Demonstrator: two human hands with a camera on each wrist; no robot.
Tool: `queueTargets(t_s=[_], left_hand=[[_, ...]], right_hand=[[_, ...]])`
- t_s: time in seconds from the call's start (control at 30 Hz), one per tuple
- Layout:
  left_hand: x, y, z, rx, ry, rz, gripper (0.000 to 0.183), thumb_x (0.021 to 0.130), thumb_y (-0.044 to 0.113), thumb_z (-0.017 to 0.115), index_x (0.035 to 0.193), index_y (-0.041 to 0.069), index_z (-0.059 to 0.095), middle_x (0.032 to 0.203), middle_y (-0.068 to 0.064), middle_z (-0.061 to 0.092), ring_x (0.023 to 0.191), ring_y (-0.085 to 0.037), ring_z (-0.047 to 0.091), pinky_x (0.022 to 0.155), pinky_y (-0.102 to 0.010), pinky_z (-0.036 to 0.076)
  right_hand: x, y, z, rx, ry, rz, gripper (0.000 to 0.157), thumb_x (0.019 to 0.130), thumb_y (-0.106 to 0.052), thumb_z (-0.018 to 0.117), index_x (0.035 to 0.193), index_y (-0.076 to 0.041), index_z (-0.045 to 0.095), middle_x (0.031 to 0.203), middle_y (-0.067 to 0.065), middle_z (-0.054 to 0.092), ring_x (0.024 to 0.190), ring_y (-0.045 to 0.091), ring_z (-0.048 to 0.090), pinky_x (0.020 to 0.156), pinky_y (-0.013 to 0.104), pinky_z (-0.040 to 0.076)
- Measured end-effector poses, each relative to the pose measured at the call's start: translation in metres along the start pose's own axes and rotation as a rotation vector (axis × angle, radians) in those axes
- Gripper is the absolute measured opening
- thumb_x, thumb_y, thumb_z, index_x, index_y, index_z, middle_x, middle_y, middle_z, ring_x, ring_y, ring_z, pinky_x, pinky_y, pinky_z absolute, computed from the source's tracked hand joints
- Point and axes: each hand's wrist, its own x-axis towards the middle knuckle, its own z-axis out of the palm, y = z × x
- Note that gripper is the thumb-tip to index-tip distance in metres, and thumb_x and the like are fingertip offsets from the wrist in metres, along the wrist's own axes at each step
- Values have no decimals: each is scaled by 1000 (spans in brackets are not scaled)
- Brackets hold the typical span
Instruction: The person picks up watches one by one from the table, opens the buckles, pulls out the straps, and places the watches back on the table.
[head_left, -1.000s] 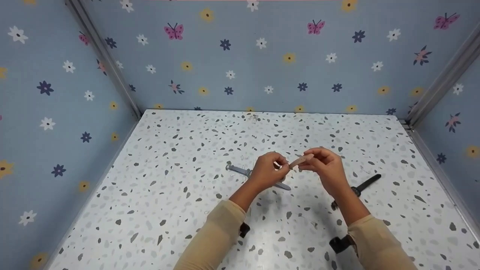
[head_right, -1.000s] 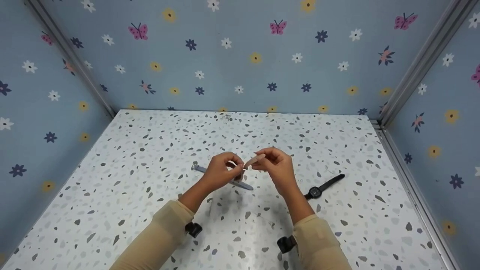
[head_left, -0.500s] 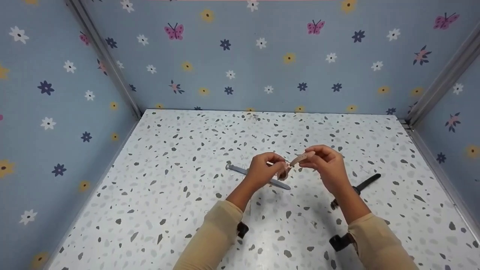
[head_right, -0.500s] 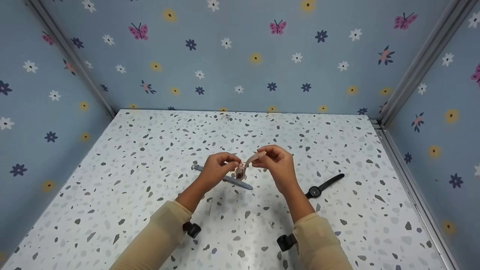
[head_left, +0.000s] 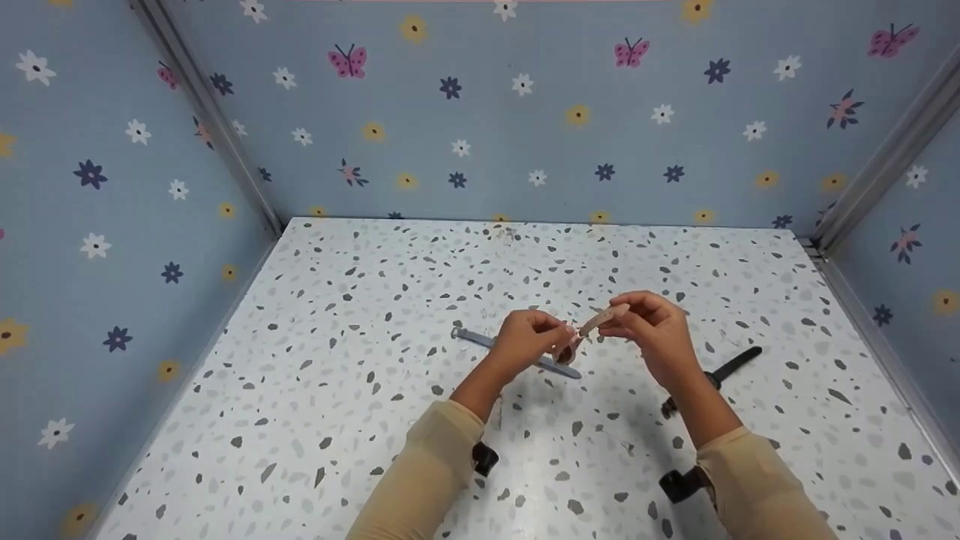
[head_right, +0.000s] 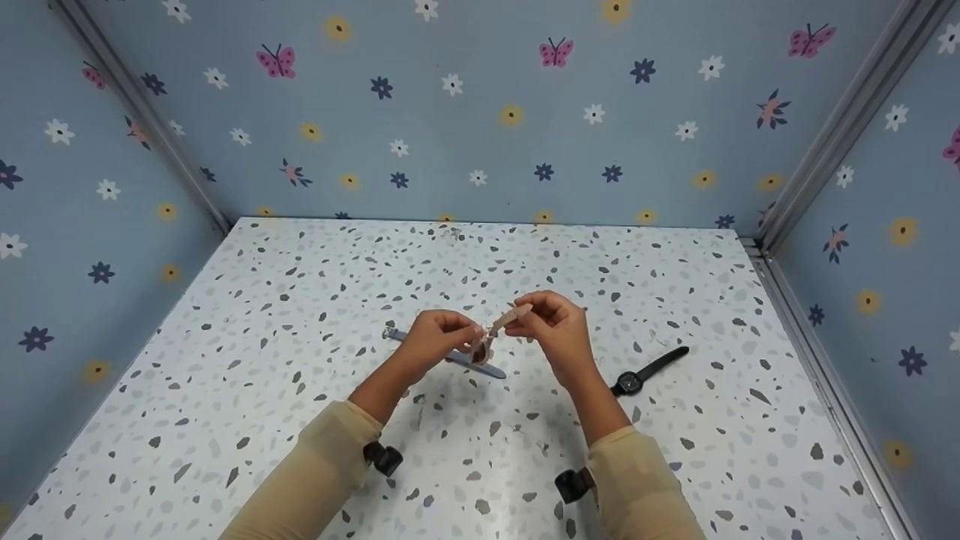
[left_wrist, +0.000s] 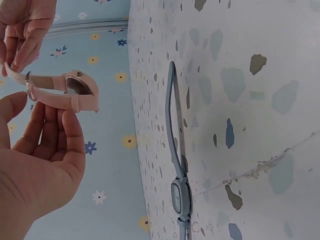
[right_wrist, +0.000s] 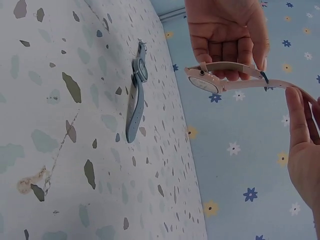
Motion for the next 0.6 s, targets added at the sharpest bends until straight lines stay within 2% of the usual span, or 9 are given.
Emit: queueTargets(t_s=[0.1, 0.17, 0.37, 0.43, 0.6], left_hand=[[1, 1, -2, -95, -64, -26, 14, 79, 15, 66, 82, 1, 68, 81, -20, 65, 77, -37, 61, 75, -49, 48], [1, 0, -3, -93, -90, -26, 15, 79, 14, 66, 83, -1, 68, 81, -21, 65, 78, -38, 61, 75, -50, 47], [1, -1, -3, -3, -86, -21, 14, 78, 21, 68, 77, 7, 70, 75, -12, 66, 70, -26, 62, 73, -46, 49], [2, -2, -2, -2, -83, -37, 14, 78, 21, 68, 77, 7, 70, 74, -10, 65, 69, -23, 63, 73, -44, 50], [2, -2, 0, -27, -83, -60, 13, 79, 16, 67, 79, 3, 68, 75, -12, 65, 69, -23, 64, 72, -43, 51]], right_hand=[[0, 2, -1, -14, 18, 13, 26, 85, -4, 58, 101, 14, 52, 84, 22, 57, 74, 36, 61, 71, 47, 50], [0, 3, -2, -20, 17, 14, 24, 85, -4, 58, 101, 13, 54, 85, 23, 57, 74, 36, 61, 71, 47, 50], [1, 5, -5, -45, 2, 21, 22, 86, -6, 57, 102, 9, 56, 87, 22, 58, 76, 35, 62, 72, 46, 49], [1, 5, -5, -62, -2, 22, 22, 86, -6, 57, 102, 8, 56, 88, 21, 58, 77, 35, 62, 72, 46, 50], [2, 6, -5, -102, -24, 27, 22, 86, -7, 56, 103, 7, 56, 89, 21, 57, 78, 33, 62, 71, 44, 51]])
